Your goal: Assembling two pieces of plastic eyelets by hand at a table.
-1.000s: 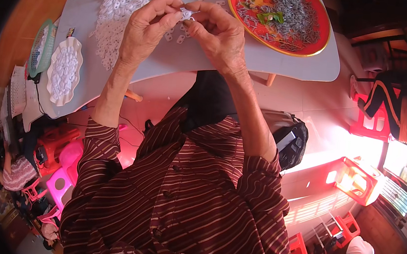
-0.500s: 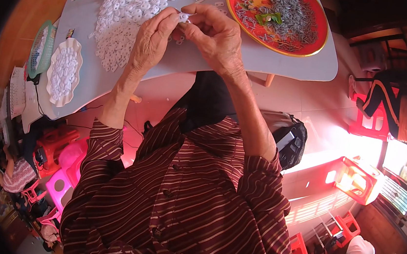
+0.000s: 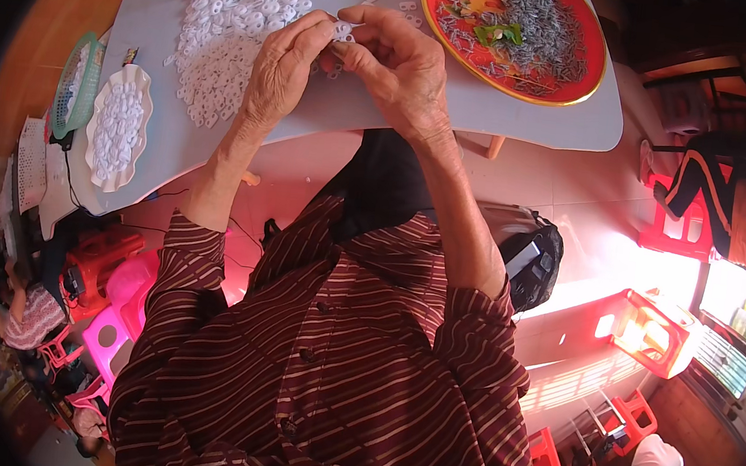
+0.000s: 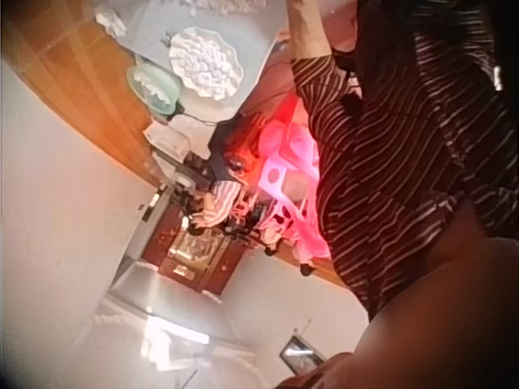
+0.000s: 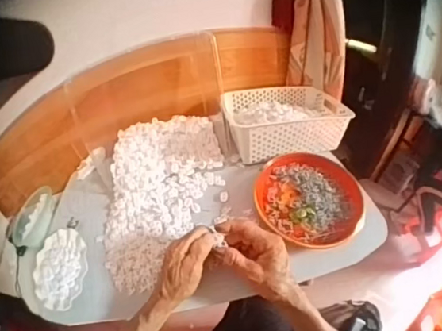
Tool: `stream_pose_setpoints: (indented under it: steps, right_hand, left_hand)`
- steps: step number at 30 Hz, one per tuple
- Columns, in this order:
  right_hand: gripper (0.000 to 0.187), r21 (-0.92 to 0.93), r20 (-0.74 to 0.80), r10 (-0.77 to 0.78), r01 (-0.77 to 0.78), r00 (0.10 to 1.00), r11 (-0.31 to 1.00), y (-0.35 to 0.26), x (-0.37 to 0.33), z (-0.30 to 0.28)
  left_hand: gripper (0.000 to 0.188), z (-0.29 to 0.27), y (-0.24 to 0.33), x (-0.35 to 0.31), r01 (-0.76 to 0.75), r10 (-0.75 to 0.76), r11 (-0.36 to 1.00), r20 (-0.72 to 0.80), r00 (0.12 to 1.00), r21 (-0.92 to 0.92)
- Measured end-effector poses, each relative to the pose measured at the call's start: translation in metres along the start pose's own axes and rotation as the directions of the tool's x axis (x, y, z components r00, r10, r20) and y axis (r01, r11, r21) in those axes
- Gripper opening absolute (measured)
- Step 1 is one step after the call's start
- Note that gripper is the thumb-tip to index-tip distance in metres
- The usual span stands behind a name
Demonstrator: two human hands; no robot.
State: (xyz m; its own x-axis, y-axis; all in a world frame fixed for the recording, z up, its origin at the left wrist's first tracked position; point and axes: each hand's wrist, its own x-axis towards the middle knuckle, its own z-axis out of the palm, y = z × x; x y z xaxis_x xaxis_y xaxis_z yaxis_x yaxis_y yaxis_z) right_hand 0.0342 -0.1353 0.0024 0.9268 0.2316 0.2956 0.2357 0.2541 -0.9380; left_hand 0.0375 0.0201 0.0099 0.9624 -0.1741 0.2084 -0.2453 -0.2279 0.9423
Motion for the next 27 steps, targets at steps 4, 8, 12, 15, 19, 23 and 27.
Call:
stream_pose_setpoints:
  steps: [4, 8, 12, 15, 19, 23, 27]
  right_hand:
    - [0.03, -0.031, 0.0, 0.015, -0.015, 1.0, 0.999, 0.0, 0.0, -0.001]
    - [0.031, -0.07, 0.02, 0.036, -0.035, 0.999, 0.997, -0.001, -0.001, -0.001]
    - [0.032, -0.065, 0.013, 0.013, -0.012, 1.0, 0.998, 0.002, -0.001, -0.003]
    - [0.032, -0.002, 0.015, -0.004, 0.004, 1.0, 1.0, 0.005, 0.0, -0.001]
    - [0.032, 0.022, 0.037, -0.015, 0.014, 0.999, 1.0, 0.002, 0.0, 0.001]
    - [0.03, 0.04, 0.032, 0.013, -0.015, 0.999, 0.999, -0.001, 0.0, 0.001]
    - [0.03, -0.008, 0.015, 0.016, -0.016, 1.0, 1.0, 0.002, 0.001, -0.002]
  left_hand:
    - [0.023, 0.001, 0.005, -0.002, -0.062, 0.067, 0.991, -0.045, 0.997, 0.115]
    - [0.021, 0.0, -0.001, -0.001, -0.189, 0.197, 0.967, -0.031, 0.98, 0.168]
    - [0.022, 0.0, 0.001, 0.0, -0.148, 0.15, 0.985, -0.016, 0.989, 0.09]
    - [0.024, -0.002, 0.003, 0.0, -0.018, 0.017, 0.999, 0.035, 0.999, 0.03]
    - [0.026, -0.002, 0.003, -0.001, -0.002, 0.002, 1.0, 0.033, 0.999, -0.007]
    - [0.026, -0.003, 0.002, -0.001, -0.025, 0.025, 1.0, 0.038, 0.999, -0.005]
    - [0.024, -0.001, 0.003, -0.001, -0.091, 0.091, 0.996, 0.004, 0.996, 0.012]
